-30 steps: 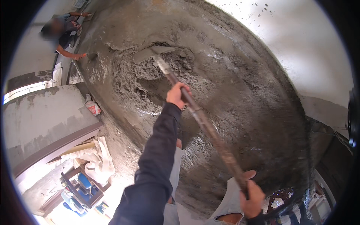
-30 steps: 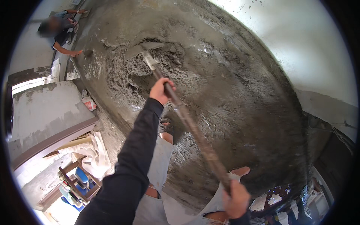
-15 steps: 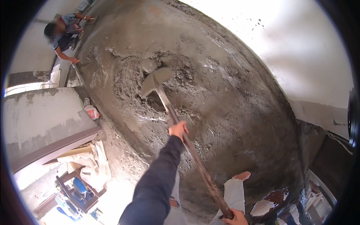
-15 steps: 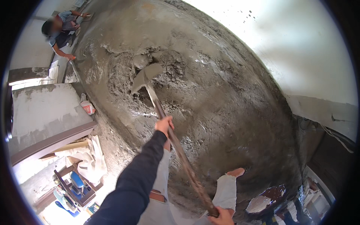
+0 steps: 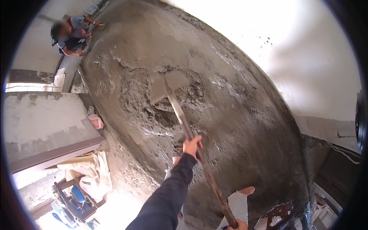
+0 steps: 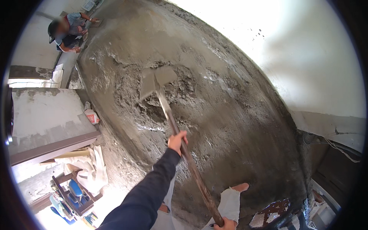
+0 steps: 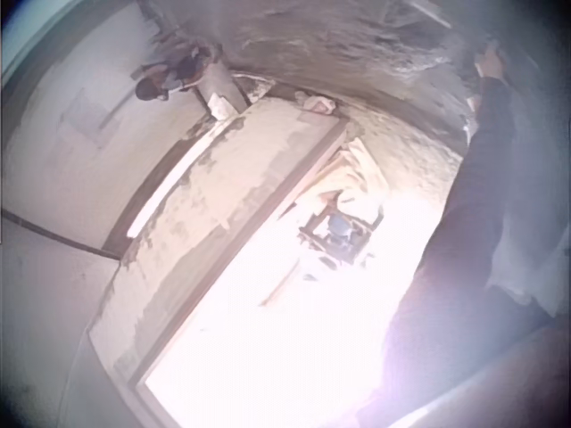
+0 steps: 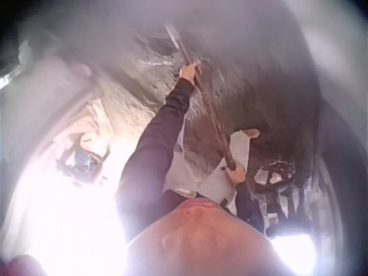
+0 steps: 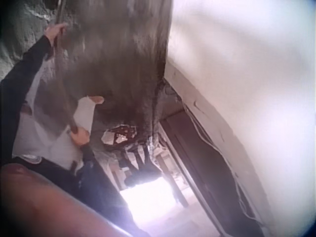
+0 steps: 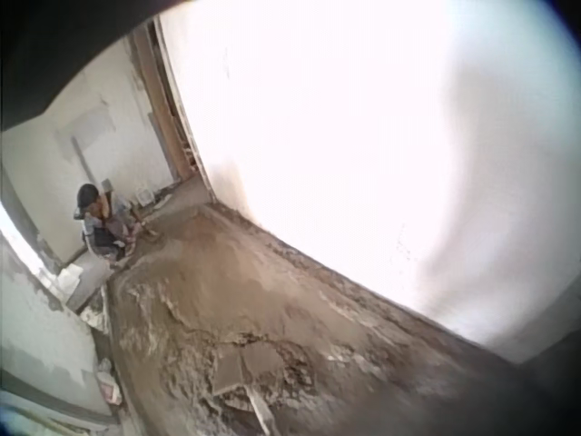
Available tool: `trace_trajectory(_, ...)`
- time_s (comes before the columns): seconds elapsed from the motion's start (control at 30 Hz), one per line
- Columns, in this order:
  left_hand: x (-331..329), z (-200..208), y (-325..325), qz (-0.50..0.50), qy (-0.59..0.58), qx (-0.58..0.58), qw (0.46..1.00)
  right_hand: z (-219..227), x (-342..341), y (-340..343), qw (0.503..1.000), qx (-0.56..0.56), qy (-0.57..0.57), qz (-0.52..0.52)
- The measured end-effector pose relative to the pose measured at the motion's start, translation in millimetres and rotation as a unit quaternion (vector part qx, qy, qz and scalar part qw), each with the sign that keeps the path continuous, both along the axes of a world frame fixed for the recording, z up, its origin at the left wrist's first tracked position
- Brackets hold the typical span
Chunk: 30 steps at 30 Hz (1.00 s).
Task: The person uses a hoe to spread and level wet cement on a floor. Another person is visible in the background smoothing the edges with a trowel. The camera wearer repeatedly pulls and pushes the cement to create a flat surface.
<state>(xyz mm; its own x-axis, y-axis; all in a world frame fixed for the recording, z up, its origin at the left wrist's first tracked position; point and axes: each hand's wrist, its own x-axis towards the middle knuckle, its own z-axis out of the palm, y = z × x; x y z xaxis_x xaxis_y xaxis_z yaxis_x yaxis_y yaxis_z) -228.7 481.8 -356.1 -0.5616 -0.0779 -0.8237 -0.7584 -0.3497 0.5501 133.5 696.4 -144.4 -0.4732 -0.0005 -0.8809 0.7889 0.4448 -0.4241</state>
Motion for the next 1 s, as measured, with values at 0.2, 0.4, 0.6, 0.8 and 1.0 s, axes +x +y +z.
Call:
trace_trajectory(0.2,-193,-22,-14,-0.163,0.149,-0.187,0.957,-56,-214,-82,0.99,-0.033,0.108,-0.09)
trace_trajectory(0.4,-261,-38,-11,-0.29,0.06,-0.293,0.909,-116,-343,-127,0.984,0.016,0.173,-0.034)
trace_trajectory(0.6,-186,-45,-17,-0.343,0.096,-0.464,0.811,-126,-290,-153,0.982,-0.13,0.051,-0.128)
trace_trajectory(0.8,-74,0,-34,-0.351,0.026,-0.418,0.837,-100,-175,-163,0.99,-0.098,-0.031,-0.1)
trace_trajectory(1.0,4,43,-5,-0.368,-0.021,-0.414,0.832,-61,-101,-128,0.995,-0.073,-0.04,-0.057)
